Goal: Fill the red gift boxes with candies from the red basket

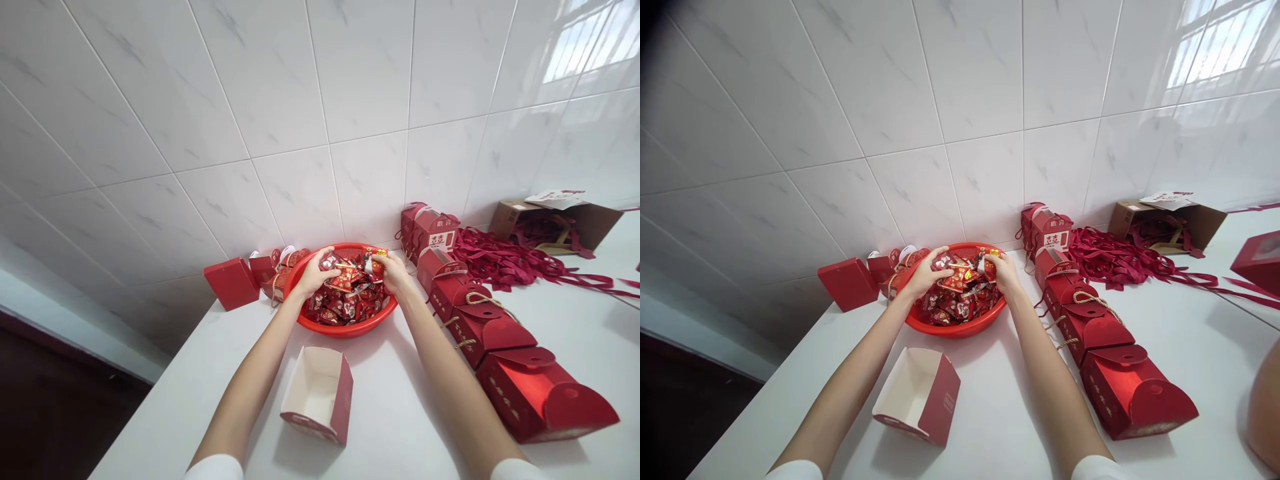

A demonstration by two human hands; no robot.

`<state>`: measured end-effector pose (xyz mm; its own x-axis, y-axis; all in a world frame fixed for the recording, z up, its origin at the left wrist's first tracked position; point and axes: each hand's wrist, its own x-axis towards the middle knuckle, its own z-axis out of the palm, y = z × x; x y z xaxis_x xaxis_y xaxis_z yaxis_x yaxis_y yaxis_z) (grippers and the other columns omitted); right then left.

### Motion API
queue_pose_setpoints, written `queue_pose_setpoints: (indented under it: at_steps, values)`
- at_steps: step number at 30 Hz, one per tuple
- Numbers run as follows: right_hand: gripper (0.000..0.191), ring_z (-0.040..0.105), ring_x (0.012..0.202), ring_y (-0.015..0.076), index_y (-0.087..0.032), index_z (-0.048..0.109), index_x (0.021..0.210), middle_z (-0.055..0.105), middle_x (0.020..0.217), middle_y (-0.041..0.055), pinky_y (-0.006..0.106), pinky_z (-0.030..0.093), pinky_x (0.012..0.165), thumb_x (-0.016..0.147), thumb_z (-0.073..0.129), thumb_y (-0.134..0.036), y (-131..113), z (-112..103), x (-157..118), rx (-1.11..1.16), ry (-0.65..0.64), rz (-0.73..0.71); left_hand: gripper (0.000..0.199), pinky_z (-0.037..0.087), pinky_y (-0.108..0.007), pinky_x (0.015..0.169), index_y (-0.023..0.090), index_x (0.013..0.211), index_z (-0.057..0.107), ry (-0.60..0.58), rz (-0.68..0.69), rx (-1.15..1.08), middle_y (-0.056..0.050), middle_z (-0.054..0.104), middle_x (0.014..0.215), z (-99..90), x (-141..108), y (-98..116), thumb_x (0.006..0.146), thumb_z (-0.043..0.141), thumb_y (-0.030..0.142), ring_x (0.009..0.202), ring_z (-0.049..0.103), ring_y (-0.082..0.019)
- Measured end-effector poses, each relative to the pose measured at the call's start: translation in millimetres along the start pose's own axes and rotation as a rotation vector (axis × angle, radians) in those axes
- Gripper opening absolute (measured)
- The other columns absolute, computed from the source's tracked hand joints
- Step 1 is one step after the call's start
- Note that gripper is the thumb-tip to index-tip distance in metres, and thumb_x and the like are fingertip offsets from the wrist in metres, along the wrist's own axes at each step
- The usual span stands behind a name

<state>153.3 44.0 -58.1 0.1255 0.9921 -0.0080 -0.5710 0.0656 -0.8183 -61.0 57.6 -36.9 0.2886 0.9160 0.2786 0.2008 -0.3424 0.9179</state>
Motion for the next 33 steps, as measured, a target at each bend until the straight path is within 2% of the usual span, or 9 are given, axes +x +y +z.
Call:
queue_pose_setpoints:
  at_steps: [5,9,13,16,19,23,26,29,33]
  values:
    - [0.021,0.072,0.068,0.0210,-0.023,0.063,0.081,0.074,0.072,0.0000,0.036,0.063,0.062,0.066,0.077,-0.024,-3.0,2.7,-6.3,-0.023,-0.076,0.058,0.067,0.042,-0.040,0.110,0.020,0.127,0.064,0.045,0.021,-0.015,-0.009,0.060,0.140,2.3,2.0,-1.1,0.063,0.083,0.028,0.132,0.053,-0.029]
    - [0.027,0.073,0.073,0.0224,-0.023,0.065,0.083,0.075,0.079,0.0011,0.038,0.064,0.061,0.062,0.083,-0.026,-6.9,4.8,-14.4,-0.057,-0.146,0.121,0.064,0.046,-0.040,0.105,0.019,0.119,0.067,0.094,-0.009,-0.078,-0.009,0.065,0.131,5.7,5.1,0.1,0.059,0.086,0.031,0.119,0.061,-0.027]
    - [0.037,0.071,0.072,0.0192,-0.021,0.067,0.082,0.073,0.078,-0.0001,0.035,0.065,0.065,0.052,0.089,-0.022,-10.8,5.6,-20.1,-0.105,-0.222,0.116,0.057,0.048,-0.040,0.101,0.017,0.109,0.071,0.121,-0.008,-0.124,-0.008,0.070,0.118,12.5,7.8,5.2,0.056,0.086,0.033,0.107,0.064,-0.024]
    - [0.046,0.071,0.071,0.0181,-0.019,0.068,0.084,0.074,0.080,0.0002,0.032,0.064,0.063,0.044,0.092,-0.020,-11.0,5.5,-20.7,-0.144,-0.244,0.088,0.047,0.049,-0.040,0.098,0.017,0.098,0.073,0.074,0.006,-0.118,-0.006,0.073,0.105,18.0,8.6,9.6,0.056,0.087,0.034,0.100,0.065,-0.023]
    - [0.051,0.071,0.069,0.0190,-0.019,0.068,0.084,0.075,0.084,0.0017,0.030,0.063,0.057,0.037,0.091,-0.017,-8.8,5.5,-19.1,-0.152,-0.177,0.058,0.042,0.049,-0.039,0.095,0.017,0.093,0.074,0.003,-0.009,-0.121,-0.005,0.073,0.097,20.4,7.0,11.3,0.056,0.086,0.035,0.095,0.065,-0.022]
    - [0.048,0.070,0.065,0.0194,-0.018,0.067,0.080,0.074,0.078,0.0015,0.030,0.062,0.055,0.036,0.088,-0.016,-5.9,4.8,-15.6,-0.148,-0.106,-0.011,0.044,0.049,-0.037,0.090,0.016,0.093,0.075,-0.048,-0.046,-0.108,-0.005,0.073,0.094,19.1,3.3,10.4,0.057,0.086,0.039,0.090,0.064,-0.021]
    - [0.045,0.069,0.062,0.0184,-0.018,0.065,0.074,0.074,0.074,0.0008,0.029,0.060,0.054,0.035,0.087,-0.016,-5.6,3.3,-12.9,-0.145,-0.062,-0.038,0.038,0.047,-0.035,0.084,0.016,0.083,0.075,-0.107,-0.062,-0.017,-0.005,0.071,0.086,18.9,1.2,10.9,0.062,0.083,0.046,0.085,0.062,-0.021]
    - [0.042,0.068,0.061,0.0175,-0.017,0.064,0.071,0.073,0.072,0.0010,0.027,0.059,0.053,0.035,0.087,-0.017,-5.6,2.1,-11.2,-0.147,-0.056,-0.039,0.039,0.045,-0.031,0.077,0.015,0.069,0.072,-0.208,-0.020,0.050,-0.001,0.065,0.071,21.0,0.4,12.4,0.070,0.076,0.054,0.075,0.058,-0.018]
    - [0.041,0.070,0.064,0.0194,-0.018,0.065,0.071,0.075,0.075,0.0016,0.028,0.059,0.054,0.037,0.088,-0.018,-6.1,3.3,-12.9,-0.148,-0.071,-0.038,0.043,0.044,-0.030,0.070,0.015,0.063,0.070,-0.226,0.031,0.083,0.001,0.060,0.063,24.2,1.0,13.6,0.069,0.077,0.058,0.069,0.055,-0.017]
